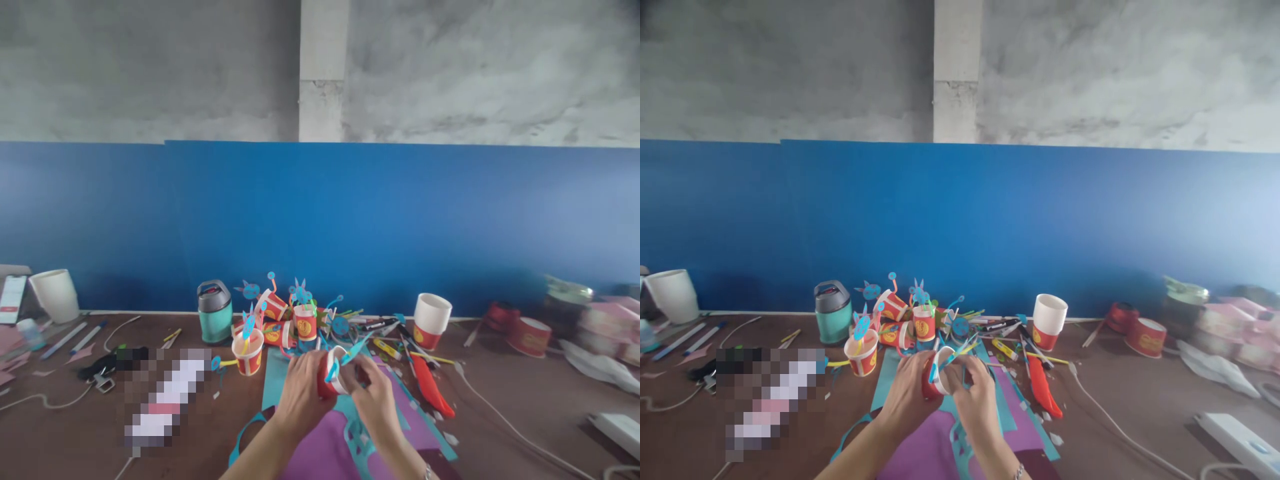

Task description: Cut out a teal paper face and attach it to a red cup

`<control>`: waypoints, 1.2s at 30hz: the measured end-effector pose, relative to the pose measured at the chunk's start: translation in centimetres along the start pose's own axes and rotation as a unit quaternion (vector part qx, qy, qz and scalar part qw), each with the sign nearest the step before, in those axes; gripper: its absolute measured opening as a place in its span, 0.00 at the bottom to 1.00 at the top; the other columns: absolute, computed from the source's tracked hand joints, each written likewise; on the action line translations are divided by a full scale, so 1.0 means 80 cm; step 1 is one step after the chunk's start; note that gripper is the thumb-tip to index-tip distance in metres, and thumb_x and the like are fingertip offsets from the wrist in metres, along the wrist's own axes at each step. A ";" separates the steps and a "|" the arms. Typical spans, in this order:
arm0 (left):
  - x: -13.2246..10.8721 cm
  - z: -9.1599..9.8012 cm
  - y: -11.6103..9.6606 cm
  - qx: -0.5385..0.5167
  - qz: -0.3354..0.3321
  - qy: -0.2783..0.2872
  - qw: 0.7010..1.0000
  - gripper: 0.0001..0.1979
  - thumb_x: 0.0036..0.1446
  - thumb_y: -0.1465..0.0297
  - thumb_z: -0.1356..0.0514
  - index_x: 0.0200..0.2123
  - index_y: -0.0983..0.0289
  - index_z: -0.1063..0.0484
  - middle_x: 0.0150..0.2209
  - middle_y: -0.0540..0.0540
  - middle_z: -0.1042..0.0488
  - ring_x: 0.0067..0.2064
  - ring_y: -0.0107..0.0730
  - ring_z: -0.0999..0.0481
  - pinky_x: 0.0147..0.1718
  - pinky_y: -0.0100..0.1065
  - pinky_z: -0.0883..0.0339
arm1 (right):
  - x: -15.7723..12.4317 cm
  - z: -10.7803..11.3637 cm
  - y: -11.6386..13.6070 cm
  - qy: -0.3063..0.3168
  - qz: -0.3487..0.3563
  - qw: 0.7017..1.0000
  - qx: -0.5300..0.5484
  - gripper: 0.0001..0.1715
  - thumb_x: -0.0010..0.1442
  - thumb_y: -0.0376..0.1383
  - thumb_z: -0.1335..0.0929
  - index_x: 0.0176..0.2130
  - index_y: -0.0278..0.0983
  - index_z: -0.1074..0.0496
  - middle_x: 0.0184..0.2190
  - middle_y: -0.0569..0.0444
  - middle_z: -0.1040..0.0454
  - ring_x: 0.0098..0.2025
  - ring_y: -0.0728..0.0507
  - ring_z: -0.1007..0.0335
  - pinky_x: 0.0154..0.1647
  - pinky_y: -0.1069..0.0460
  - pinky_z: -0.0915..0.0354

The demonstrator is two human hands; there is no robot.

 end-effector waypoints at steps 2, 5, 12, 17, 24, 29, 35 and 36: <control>-0.003 -0.002 0.002 0.001 -0.011 -0.007 1.000 0.28 0.39 0.78 0.45 0.48 0.61 0.40 0.41 0.57 0.27 0.41 0.44 0.27 0.40 0.43 0.36 | 0.003 -0.002 -0.001 0.020 0.001 0.999 -0.034 0.05 0.48 0.35 0.31 0.24 0.38 0.26 0.23 0.53 0.27 0.28 0.43 0.35 0.30 0.52 0.39; -0.006 -0.009 0.004 0.022 -0.023 -0.008 0.999 0.27 0.40 0.79 0.46 0.48 0.62 0.40 0.40 0.57 0.26 0.41 0.44 0.26 0.40 0.45 0.37 | 0.005 -0.006 -0.005 0.040 -0.006 0.998 -0.042 0.07 0.47 0.33 0.32 0.21 0.38 0.26 0.25 0.51 0.25 0.33 0.39 0.31 0.36 0.50 0.38; -0.010 -0.019 0.004 0.056 -0.017 -0.020 0.998 0.26 0.42 0.76 0.44 0.49 0.63 0.41 0.40 0.58 0.26 0.41 0.44 0.26 0.41 0.45 0.37 | -0.003 -0.017 -0.023 0.057 -0.113 0.991 0.035 0.11 0.49 0.38 0.33 0.26 0.36 0.22 0.23 0.51 0.24 0.29 0.40 0.30 0.29 0.51 0.37; -0.010 -0.021 0.004 0.074 -0.016 -0.033 0.997 0.29 0.40 0.77 0.44 0.50 0.64 0.42 0.40 0.59 0.25 0.41 0.44 0.25 0.41 0.46 0.36 | -0.006 -0.021 -0.026 0.059 -0.154 0.983 0.074 0.10 0.47 0.38 0.32 0.23 0.35 0.23 0.19 0.53 0.27 0.25 0.43 0.33 0.25 0.52 0.39; -0.013 -0.021 0.003 0.064 -0.007 -0.042 0.997 0.28 0.40 0.79 0.44 0.49 0.65 0.40 0.39 0.59 0.25 0.40 0.46 0.25 0.42 0.48 0.35 | -0.010 -0.028 -0.040 0.060 -0.199 0.969 0.134 0.11 0.46 0.38 0.31 0.20 0.33 0.24 0.16 0.55 0.30 0.23 0.45 0.37 0.24 0.53 0.42; -0.010 -0.020 0.031 -0.129 0.114 -0.043 0.984 0.25 0.45 0.72 0.39 0.49 0.65 0.39 0.42 0.61 0.26 0.42 0.45 0.26 0.41 0.45 0.33 | 0.001 -0.004 -0.028 -0.016 -0.088 0.983 0.160 0.13 0.49 0.42 0.30 0.29 0.34 0.25 0.26 0.52 0.27 0.28 0.45 0.36 0.27 0.53 0.41; -0.006 -0.024 0.038 -0.334 0.191 -0.020 0.923 0.28 0.42 0.71 0.36 0.50 0.65 0.38 0.43 0.59 0.25 0.43 0.42 0.26 0.44 0.40 0.33 | 0.004 0.000 -0.042 -0.022 -0.150 0.971 0.184 0.16 0.52 0.46 0.31 0.23 0.37 0.32 0.18 0.61 0.38 0.21 0.50 0.47 0.20 0.55 0.50; -0.006 -0.023 0.037 -0.351 0.192 -0.018 0.916 0.28 0.42 0.72 0.36 0.49 0.65 0.37 0.43 0.58 0.25 0.43 0.42 0.26 0.44 0.39 0.33 | 0.004 -0.006 -0.044 0.001 -0.163 0.967 0.194 0.18 0.51 0.47 0.31 0.21 0.37 0.32 0.17 0.60 0.38 0.20 0.50 0.48 0.19 0.55 0.50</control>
Point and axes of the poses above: each hand's wrist, its own x-axis towards the middle knuckle, its own z-axis out of the back of the hand, y = z × x, the point moved 8 cm from there along x, towards the middle knuckle
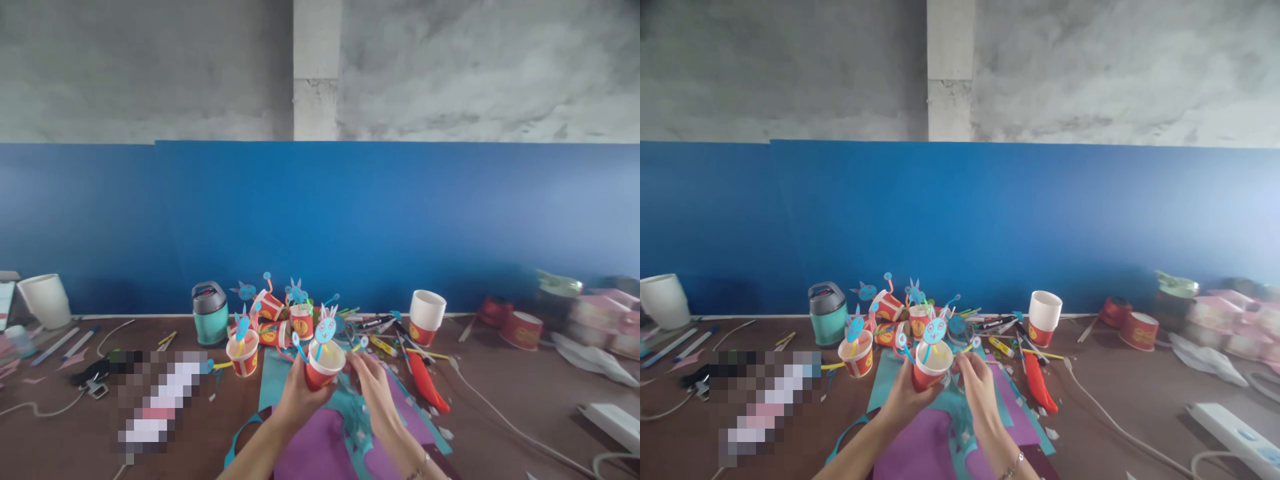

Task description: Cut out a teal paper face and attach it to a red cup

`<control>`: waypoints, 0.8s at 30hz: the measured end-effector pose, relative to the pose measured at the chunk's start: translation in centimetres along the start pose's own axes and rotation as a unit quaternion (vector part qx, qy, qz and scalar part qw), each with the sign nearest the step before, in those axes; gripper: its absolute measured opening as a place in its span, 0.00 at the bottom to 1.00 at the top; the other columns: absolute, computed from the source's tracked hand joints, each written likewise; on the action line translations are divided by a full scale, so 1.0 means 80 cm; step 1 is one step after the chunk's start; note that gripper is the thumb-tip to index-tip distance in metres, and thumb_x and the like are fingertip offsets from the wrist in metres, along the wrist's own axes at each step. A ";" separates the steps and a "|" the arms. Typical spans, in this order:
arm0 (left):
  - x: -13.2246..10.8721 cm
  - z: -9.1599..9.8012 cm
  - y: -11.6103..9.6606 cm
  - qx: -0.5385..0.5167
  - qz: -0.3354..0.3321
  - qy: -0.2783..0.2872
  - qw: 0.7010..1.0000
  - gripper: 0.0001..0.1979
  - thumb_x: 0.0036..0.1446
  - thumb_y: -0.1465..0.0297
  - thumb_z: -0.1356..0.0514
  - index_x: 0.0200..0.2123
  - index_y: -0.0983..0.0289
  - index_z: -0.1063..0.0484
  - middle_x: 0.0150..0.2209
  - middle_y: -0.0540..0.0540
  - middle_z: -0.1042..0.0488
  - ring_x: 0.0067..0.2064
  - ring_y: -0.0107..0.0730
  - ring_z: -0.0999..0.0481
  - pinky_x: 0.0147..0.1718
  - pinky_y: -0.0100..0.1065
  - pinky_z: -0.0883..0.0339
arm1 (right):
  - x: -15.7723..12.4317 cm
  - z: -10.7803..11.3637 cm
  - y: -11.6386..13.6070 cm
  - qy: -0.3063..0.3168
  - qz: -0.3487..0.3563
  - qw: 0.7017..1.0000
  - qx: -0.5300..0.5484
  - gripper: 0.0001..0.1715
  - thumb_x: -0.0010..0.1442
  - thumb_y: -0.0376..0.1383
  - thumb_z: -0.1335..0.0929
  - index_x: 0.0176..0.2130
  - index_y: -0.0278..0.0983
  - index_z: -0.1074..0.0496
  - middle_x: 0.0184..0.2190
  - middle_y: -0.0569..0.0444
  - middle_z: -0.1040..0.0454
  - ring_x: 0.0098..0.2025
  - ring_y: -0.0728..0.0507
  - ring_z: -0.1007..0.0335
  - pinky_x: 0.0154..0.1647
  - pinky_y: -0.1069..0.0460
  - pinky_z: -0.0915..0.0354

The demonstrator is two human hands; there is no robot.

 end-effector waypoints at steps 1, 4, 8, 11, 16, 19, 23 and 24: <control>0.000 -0.001 -0.001 -0.019 0.004 0.005 1.000 0.28 0.42 0.72 0.36 0.49 0.65 0.37 0.42 0.58 0.25 0.42 0.41 0.26 0.43 0.39 0.33 | 0.000 -0.003 -0.005 0.009 -0.021 1.000 0.012 0.18 0.50 0.47 0.31 0.21 0.37 0.33 0.17 0.60 0.37 0.20 0.50 0.47 0.19 0.55 0.51; 0.000 -0.004 0.000 -0.080 0.030 0.021 0.996 0.28 0.42 0.70 0.35 0.49 0.65 0.36 0.42 0.58 0.25 0.42 0.41 0.26 0.42 0.37 0.32 | -0.003 -0.007 -0.024 0.005 -0.108 0.992 0.069 0.18 0.47 0.48 0.29 0.22 0.37 0.31 0.18 0.59 0.33 0.19 0.50 0.45 0.19 0.55 0.51; -0.001 -0.014 0.011 -0.126 0.072 0.051 0.988 0.26 0.42 0.66 0.33 0.46 0.66 0.34 0.41 0.60 0.24 0.42 0.42 0.26 0.40 0.36 0.32 | -0.003 -0.008 -0.021 0.009 -0.097 0.990 0.105 0.18 0.43 0.46 0.26 0.20 0.37 0.32 0.15 0.62 0.38 0.18 0.52 0.49 0.19 0.56 0.53; 0.001 -0.005 0.015 -0.110 0.059 0.014 0.992 0.24 0.43 0.61 0.35 0.43 0.65 0.31 0.39 0.58 0.24 0.41 0.41 0.27 0.40 0.36 0.34 | 0.000 -0.003 -0.008 -0.002 -0.040 0.995 0.096 0.17 0.43 0.46 0.26 0.22 0.37 0.30 0.16 0.62 0.38 0.19 0.52 0.50 0.19 0.56 0.53; -0.004 0.045 0.001 0.089 0.017 -0.152 0.984 0.17 0.59 0.60 0.50 0.22 0.61 0.36 0.21 0.49 0.35 0.25 0.30 0.34 0.27 0.31 0.39 | 0.003 0.011 -0.003 -0.047 -0.004 0.993 0.106 0.18 0.46 0.49 0.27 0.24 0.37 0.30 0.19 0.61 0.34 0.21 0.50 0.44 0.21 0.56 0.47; -0.004 0.048 -0.039 0.172 -0.084 -0.153 0.970 0.16 0.58 0.64 0.47 0.20 0.62 0.37 0.20 0.49 0.36 0.25 0.29 0.35 0.28 0.30 0.40 | 0.003 0.010 0.001 -0.032 0.023 0.994 0.105 0.19 0.47 0.49 0.27 0.24 0.37 0.31 0.19 0.60 0.33 0.23 0.49 0.41 0.23 0.56 0.43; 0.007 0.017 -0.067 0.161 -0.123 -0.003 0.979 0.10 0.58 0.70 0.48 0.35 0.63 0.26 0.35 0.55 0.24 0.37 0.33 0.27 0.38 0.30 0.36 | 0.001 -0.008 0.000 0.039 0.016 0.993 0.107 0.18 0.48 0.48 0.28 0.29 0.36 0.27 0.24 0.57 0.28 0.28 0.47 0.36 0.29 0.54 0.39; 0.010 0.011 -0.064 0.156 -0.094 0.032 0.983 0.11 0.58 0.71 0.48 0.36 0.63 0.25 0.35 0.55 0.23 0.37 0.33 0.26 0.38 0.30 0.36 | 0.000 -0.013 -0.004 0.056 0.001 0.992 0.113 0.19 0.48 0.49 0.28 0.31 0.36 0.26 0.25 0.56 0.27 0.29 0.46 0.34 0.30 0.54 0.38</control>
Point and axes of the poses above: each hand's wrist, its own x-axis towards the middle knuckle, its own z-axis out of the back of the hand, y = z × x, the point moved 8 cm from there along x, towards the middle knuckle
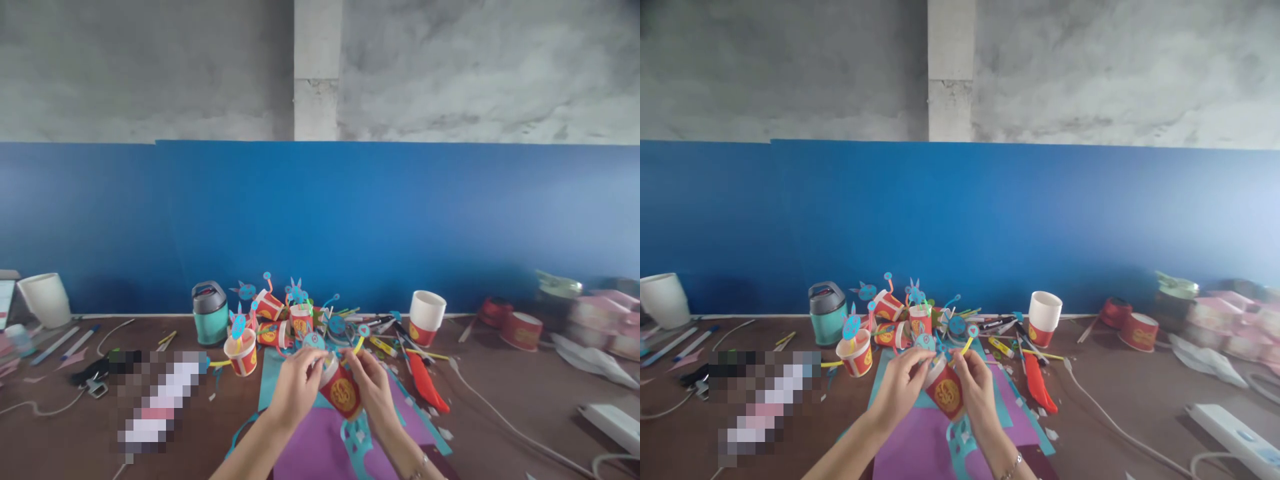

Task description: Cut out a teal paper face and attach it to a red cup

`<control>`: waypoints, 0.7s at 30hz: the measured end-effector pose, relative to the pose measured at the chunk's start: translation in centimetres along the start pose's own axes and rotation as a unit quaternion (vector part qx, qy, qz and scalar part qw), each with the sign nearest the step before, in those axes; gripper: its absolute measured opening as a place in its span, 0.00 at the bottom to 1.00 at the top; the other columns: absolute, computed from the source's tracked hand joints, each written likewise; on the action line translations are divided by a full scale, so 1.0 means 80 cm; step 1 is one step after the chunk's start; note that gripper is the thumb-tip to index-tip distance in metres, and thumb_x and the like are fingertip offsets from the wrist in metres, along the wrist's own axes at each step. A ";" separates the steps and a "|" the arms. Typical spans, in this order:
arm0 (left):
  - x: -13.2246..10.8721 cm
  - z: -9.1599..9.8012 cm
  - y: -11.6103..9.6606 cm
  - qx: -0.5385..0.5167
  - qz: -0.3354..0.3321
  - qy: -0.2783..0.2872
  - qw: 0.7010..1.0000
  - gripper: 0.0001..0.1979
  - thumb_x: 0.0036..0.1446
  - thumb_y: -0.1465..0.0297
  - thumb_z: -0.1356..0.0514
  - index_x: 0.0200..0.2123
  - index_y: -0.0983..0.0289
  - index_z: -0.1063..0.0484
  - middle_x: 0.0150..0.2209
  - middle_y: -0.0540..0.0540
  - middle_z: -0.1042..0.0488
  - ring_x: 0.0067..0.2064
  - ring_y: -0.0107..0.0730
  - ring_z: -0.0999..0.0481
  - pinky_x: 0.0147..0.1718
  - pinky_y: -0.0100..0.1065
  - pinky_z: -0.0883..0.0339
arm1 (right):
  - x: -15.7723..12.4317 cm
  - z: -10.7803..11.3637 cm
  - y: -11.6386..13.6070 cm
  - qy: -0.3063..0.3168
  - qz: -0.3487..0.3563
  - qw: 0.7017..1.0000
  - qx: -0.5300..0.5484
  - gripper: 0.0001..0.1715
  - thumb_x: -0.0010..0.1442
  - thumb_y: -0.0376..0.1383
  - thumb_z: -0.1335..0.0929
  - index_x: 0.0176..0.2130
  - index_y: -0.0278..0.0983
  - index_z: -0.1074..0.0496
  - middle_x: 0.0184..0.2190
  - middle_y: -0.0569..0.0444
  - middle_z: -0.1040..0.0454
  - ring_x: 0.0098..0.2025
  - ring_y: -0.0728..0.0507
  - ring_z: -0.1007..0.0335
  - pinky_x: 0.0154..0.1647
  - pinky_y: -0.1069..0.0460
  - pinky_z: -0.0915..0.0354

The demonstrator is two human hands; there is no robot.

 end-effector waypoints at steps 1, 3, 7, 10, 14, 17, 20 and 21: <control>0.002 -0.006 0.004 -0.009 0.030 0.034 0.999 0.12 0.57 0.71 0.48 0.35 0.63 0.24 0.33 0.55 0.22 0.35 0.34 0.25 0.36 0.29 0.36 | -0.001 -0.004 -0.005 0.013 -0.018 1.000 0.006 0.19 0.48 0.49 0.28 0.33 0.36 0.26 0.26 0.55 0.27 0.29 0.45 0.34 0.30 0.53 0.38; 0.003 -0.015 0.012 -0.026 0.090 0.092 0.991 0.11 0.54 0.71 0.46 0.31 0.64 0.22 0.28 0.53 0.23 0.30 0.33 0.26 0.29 0.28 0.36 | -0.002 -0.009 -0.013 0.032 -0.045 0.998 0.007 0.20 0.49 0.50 0.28 0.32 0.36 0.25 0.26 0.54 0.26 0.29 0.44 0.33 0.29 0.53 0.38; 0.001 -0.022 0.019 -0.032 0.135 0.139 0.981 0.10 0.49 0.72 0.44 0.25 0.66 0.22 0.17 0.48 0.30 0.24 0.30 0.31 0.22 0.26 0.42 | -0.005 -0.015 -0.013 0.048 -0.052 0.997 -0.026 0.21 0.47 0.50 0.28 0.27 0.35 0.26 0.26 0.52 0.26 0.30 0.44 0.32 0.31 0.52 0.38; -0.002 -0.027 0.021 -0.031 0.148 0.147 0.977 0.11 0.48 0.71 0.44 0.21 0.67 0.24 0.13 0.47 0.36 0.21 0.29 0.34 0.21 0.26 0.44 | -0.007 -0.018 -0.012 0.053 -0.057 0.996 -0.045 0.22 0.46 0.51 0.28 0.27 0.35 0.26 0.24 0.54 0.27 0.28 0.45 0.33 0.29 0.53 0.38; -0.007 -0.035 0.029 -0.074 0.166 0.124 0.975 0.11 0.46 0.69 0.44 0.17 0.66 0.27 0.15 0.47 0.35 0.23 0.31 0.34 0.21 0.27 0.43 | -0.008 -0.021 -0.008 0.063 -0.051 0.996 -0.043 0.20 0.45 0.50 0.27 0.24 0.36 0.29 0.23 0.56 0.27 0.26 0.47 0.34 0.27 0.55 0.40; -0.008 -0.038 0.034 -0.113 0.172 0.100 0.973 0.10 0.46 0.70 0.44 0.18 0.67 0.28 0.18 0.49 0.31 0.25 0.32 0.32 0.23 0.28 0.41 | -0.008 -0.021 -0.007 0.069 -0.067 0.995 -0.024 0.19 0.45 0.49 0.26 0.27 0.36 0.27 0.25 0.56 0.26 0.27 0.46 0.33 0.29 0.54 0.39; -0.008 -0.038 0.033 -0.132 0.157 0.099 0.974 0.08 0.47 0.71 0.44 0.21 0.67 0.28 0.22 0.50 0.29 0.28 0.32 0.31 0.24 0.27 0.40 | -0.009 -0.020 -0.007 0.072 -0.080 0.994 -0.012 0.19 0.46 0.49 0.27 0.30 0.36 0.25 0.26 0.55 0.26 0.28 0.46 0.33 0.29 0.53 0.38; -0.008 -0.037 0.032 -0.132 0.151 0.100 0.975 0.07 0.47 0.71 0.43 0.22 0.67 0.28 0.22 0.50 0.29 0.28 0.32 0.31 0.24 0.27 0.40 | -0.009 -0.021 -0.006 0.075 -0.077 0.994 -0.011 0.19 0.47 0.49 0.27 0.30 0.36 0.25 0.26 0.55 0.26 0.28 0.46 0.33 0.29 0.53 0.38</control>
Point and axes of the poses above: each hand's wrist, its own x-axis towards the middle knuckle, its own z-axis out of the back of the hand, y = z × x, the point moved 8 cm from there along x, towards the middle knuckle
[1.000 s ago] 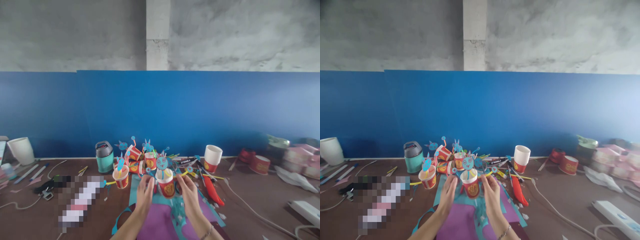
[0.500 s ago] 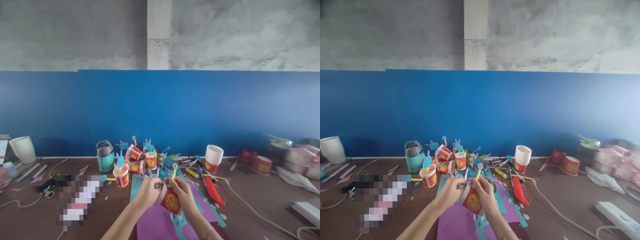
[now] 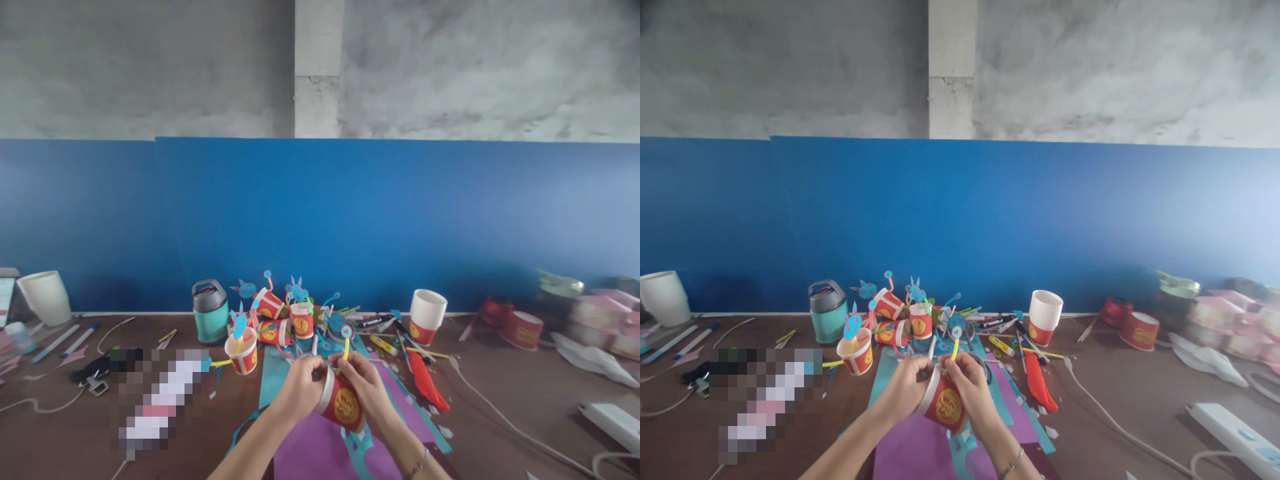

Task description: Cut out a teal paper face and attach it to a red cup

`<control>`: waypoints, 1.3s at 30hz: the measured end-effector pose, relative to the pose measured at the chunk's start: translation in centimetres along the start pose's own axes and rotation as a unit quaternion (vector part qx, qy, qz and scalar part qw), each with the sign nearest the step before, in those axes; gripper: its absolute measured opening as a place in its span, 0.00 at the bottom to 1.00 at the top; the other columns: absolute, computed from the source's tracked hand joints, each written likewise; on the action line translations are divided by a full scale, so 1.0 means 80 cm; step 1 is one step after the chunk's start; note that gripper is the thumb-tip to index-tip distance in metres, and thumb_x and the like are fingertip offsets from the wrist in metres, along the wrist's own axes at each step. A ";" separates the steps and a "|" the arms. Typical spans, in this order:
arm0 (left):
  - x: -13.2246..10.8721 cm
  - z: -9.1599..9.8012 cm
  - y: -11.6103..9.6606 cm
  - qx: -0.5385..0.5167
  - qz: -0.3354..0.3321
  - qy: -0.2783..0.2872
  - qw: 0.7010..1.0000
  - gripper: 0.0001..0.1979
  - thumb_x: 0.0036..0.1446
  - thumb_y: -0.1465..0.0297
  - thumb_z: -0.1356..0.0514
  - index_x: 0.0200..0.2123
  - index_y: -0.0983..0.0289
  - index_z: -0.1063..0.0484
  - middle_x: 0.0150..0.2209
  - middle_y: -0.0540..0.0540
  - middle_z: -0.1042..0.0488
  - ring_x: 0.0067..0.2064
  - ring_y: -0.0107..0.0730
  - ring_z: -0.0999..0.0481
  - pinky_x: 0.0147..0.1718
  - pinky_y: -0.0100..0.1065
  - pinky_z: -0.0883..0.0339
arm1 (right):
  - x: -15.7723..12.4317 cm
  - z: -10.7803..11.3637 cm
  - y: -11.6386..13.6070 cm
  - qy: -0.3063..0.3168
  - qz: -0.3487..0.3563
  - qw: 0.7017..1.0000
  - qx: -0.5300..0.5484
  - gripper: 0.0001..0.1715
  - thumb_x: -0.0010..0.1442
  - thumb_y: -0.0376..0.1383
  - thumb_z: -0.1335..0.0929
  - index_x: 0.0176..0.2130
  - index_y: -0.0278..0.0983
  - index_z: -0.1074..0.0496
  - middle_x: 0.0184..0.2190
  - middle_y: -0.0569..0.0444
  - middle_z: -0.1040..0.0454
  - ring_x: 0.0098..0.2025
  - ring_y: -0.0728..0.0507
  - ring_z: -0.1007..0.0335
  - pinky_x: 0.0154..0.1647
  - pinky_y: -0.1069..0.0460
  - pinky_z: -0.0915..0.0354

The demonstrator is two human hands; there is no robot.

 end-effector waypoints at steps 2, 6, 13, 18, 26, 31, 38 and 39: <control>-0.001 0.001 -0.003 0.006 -0.008 0.003 1.000 0.06 0.47 0.71 0.43 0.22 0.67 0.29 0.23 0.51 0.29 0.28 0.31 0.32 0.24 0.27 0.41 | 0.000 -0.002 0.000 0.010 0.010 1.000 -0.007 0.18 0.49 0.49 0.28 0.31 0.36 0.25 0.26 0.55 0.26 0.28 0.46 0.33 0.29 0.53 0.38; -0.002 0.003 -0.011 0.021 -0.017 0.017 0.999 0.05 0.46 0.72 0.43 0.21 0.66 0.33 0.21 0.49 0.32 0.26 0.28 0.36 0.22 0.26 0.45 | -0.002 -0.005 -0.002 0.022 0.025 0.999 -0.020 0.18 0.51 0.48 0.29 0.32 0.35 0.25 0.26 0.54 0.26 0.29 0.45 0.33 0.30 0.53 0.38; -0.006 0.009 -0.023 0.057 -0.017 0.011 0.998 0.06 0.44 0.71 0.43 0.19 0.65 0.36 0.19 0.47 0.37 0.24 0.26 0.39 0.21 0.26 0.48 | -0.005 -0.007 -0.003 0.031 0.014 0.999 -0.010 0.18 0.51 0.48 0.29 0.33 0.36 0.25 0.27 0.54 0.26 0.29 0.45 0.32 0.31 0.53 0.38; -0.006 -0.002 -0.018 -0.037 0.011 0.043 0.998 0.07 0.47 0.70 0.45 0.22 0.67 0.31 0.21 0.50 0.32 0.25 0.29 0.34 0.22 0.27 0.44 | -0.004 -0.002 0.003 0.018 0.028 0.999 -0.004 0.18 0.51 0.48 0.29 0.32 0.36 0.26 0.28 0.52 0.25 0.30 0.43 0.31 0.32 0.51 0.36; -0.004 -0.003 -0.011 -0.047 -0.005 0.031 0.998 0.09 0.50 0.68 0.44 0.21 0.66 0.32 0.21 0.49 0.33 0.25 0.29 0.34 0.23 0.27 0.43 | -0.003 -0.001 0.004 0.006 0.049 0.999 -0.020 0.18 0.50 0.49 0.29 0.31 0.36 0.26 0.27 0.52 0.26 0.30 0.43 0.32 0.32 0.52 0.36; -0.005 -0.001 -0.018 0.015 -0.030 0.018 0.999 0.12 0.52 0.67 0.45 0.19 0.66 0.35 0.20 0.48 0.37 0.25 0.26 0.38 0.22 0.26 0.46 | -0.004 0.000 0.005 -0.005 0.043 0.999 -0.012 0.16 0.48 0.47 0.27 0.30 0.36 0.25 0.27 0.53 0.26 0.31 0.44 0.32 0.32 0.52 0.36; -0.010 0.001 -0.032 0.069 -0.055 0.011 0.996 0.10 0.53 0.69 0.47 0.21 0.65 0.33 0.21 0.48 0.36 0.25 0.27 0.38 0.23 0.25 0.45 | -0.005 -0.004 0.005 0.007 0.023 1.000 0.007 0.17 0.47 0.47 0.27 0.30 0.37 0.24 0.25 0.54 0.24 0.29 0.43 0.29 0.31 0.52 0.36; -0.010 0.001 -0.033 0.077 -0.056 0.009 0.995 0.10 0.53 0.70 0.47 0.22 0.65 0.32 0.21 0.48 0.35 0.25 0.27 0.37 0.23 0.25 0.45 | -0.005 -0.004 0.005 0.007 0.022 1.000 0.004 0.17 0.46 0.47 0.26 0.30 0.37 0.23 0.26 0.54 0.24 0.30 0.43 0.29 0.31 0.52 0.35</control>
Point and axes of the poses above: each hand's wrist, its own x-axis towards the middle knuckle, its own z-axis out of the back of the hand, y = z × x, the point moved 8 cm from there along x, towards the middle knuckle
